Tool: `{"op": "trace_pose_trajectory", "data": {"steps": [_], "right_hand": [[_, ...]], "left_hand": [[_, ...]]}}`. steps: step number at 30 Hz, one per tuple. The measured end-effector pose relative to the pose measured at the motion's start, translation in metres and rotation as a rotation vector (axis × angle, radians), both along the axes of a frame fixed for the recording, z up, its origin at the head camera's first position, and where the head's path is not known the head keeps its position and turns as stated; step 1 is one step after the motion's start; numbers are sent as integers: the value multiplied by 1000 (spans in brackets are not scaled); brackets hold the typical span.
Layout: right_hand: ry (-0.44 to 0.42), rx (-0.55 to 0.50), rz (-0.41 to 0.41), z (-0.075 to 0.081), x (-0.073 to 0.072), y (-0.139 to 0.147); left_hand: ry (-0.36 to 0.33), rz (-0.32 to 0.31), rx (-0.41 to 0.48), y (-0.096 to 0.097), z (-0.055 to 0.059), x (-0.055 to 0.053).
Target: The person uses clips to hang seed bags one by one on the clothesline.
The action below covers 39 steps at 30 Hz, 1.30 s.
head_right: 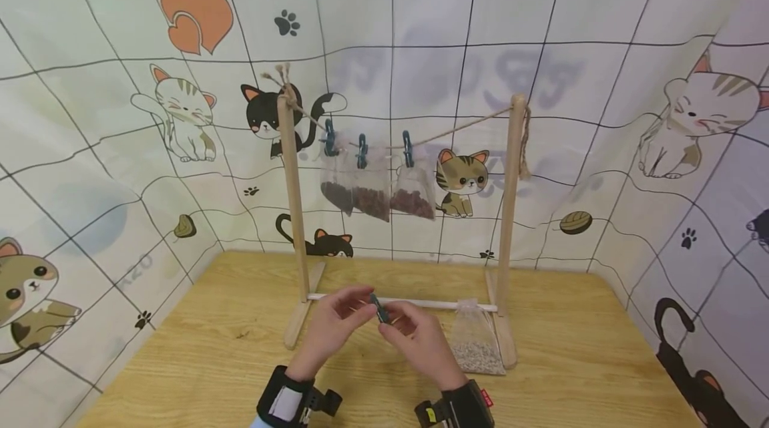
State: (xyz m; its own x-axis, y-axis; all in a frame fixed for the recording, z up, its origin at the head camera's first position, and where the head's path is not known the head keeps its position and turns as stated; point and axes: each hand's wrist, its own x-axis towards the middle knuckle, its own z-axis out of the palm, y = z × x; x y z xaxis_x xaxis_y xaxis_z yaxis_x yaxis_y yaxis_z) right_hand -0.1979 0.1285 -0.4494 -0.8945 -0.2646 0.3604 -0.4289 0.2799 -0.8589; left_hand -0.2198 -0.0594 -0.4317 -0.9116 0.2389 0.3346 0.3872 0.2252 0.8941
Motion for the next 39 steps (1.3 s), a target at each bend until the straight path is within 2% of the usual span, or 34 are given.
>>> {"op": "trace_pose_trajectory", "data": {"steps": [5, 9, 15, 19, 22, 25, 32, 35, 39], "right_hand": [[-28, 16, -20, 0, -1, 1], [11, 30, -15, 1, 0, 1], [42, 49, -50, -1, -2, 0], [56, 62, -40, -1, -2, 2], [56, 57, -46, -2, -4, 11], [54, 63, -132, -7, -8, 26], [109, 191, -451, -18, -18, 70], [49, 235, -563, -21, -19, 85], [-84, 262, -620, -23, -18, 100]], "left_hand": [[25, -29, 8, -6, 2, -1], [18, -69, 21, -7, 2, -2], [54, -127, 5, -7, 2, -1], [70, -128, -7, -6, 2, 0], [95, -102, -27, -6, 1, 0], [130, -56, -56, -6, 1, 0], [198, 44, -29, -4, 0, -1], [213, 80, -10, -2, 0, -2], [212, 108, -6, -1, -1, -2]]}}
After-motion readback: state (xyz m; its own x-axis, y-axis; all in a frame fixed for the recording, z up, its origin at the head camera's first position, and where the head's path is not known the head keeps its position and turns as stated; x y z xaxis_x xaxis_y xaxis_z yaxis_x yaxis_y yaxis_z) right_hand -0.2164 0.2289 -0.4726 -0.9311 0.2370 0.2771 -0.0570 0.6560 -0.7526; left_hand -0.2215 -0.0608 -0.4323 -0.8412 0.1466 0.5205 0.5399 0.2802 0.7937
